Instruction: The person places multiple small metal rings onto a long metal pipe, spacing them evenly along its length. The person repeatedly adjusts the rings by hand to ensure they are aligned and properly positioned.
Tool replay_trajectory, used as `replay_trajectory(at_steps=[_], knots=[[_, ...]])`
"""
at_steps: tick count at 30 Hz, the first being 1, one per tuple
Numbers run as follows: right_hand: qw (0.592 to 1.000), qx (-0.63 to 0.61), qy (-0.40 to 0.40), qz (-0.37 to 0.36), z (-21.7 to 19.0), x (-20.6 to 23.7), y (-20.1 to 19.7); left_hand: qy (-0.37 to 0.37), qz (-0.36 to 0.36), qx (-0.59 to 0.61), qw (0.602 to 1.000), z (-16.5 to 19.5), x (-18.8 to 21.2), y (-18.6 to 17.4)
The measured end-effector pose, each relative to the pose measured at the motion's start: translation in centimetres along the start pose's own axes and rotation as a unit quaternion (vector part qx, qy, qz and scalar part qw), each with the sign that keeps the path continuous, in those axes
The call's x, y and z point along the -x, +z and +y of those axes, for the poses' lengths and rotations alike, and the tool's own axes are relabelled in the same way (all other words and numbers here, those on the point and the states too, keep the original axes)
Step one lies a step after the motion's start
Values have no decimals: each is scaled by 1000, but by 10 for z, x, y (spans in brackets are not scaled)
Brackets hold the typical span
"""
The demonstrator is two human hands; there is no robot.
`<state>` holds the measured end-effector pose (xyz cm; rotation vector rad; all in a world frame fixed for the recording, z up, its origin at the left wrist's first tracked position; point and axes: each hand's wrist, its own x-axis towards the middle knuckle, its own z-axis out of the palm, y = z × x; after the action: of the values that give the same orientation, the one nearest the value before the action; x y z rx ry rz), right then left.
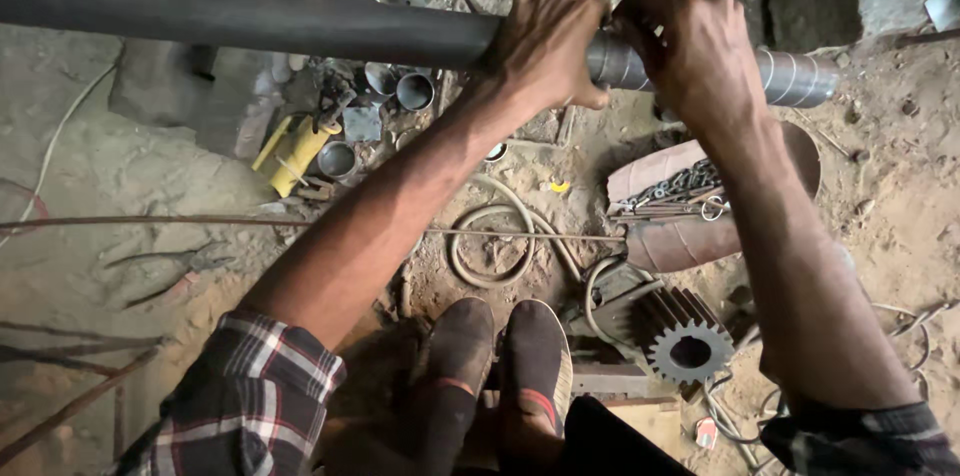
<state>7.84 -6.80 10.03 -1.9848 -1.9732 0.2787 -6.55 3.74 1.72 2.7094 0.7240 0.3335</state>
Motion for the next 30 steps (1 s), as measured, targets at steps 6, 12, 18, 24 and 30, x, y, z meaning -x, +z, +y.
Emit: replay_trajectory(at_steps=[6, 12, 18, 24, 30], knots=[[1000, 11, -17, -8, -6, -5, -5, 23, 29, 12, 999, -5, 5, 8], [999, 33, -33, -22, -4, -10, -6, 6, 25, 36, 999, -3, 3, 13], [998, 36, -14, -44, -2, -10, -5, -7, 3, 45, 999, -1, 2, 10], [997, 36, -60, -31, -1, -9, -7, -25, -31, 47, 998, 0, 1, 3], [994, 55, -89, -23, 0, -3, -7, -20, -17, 38, 999, 0, -1, 5]])
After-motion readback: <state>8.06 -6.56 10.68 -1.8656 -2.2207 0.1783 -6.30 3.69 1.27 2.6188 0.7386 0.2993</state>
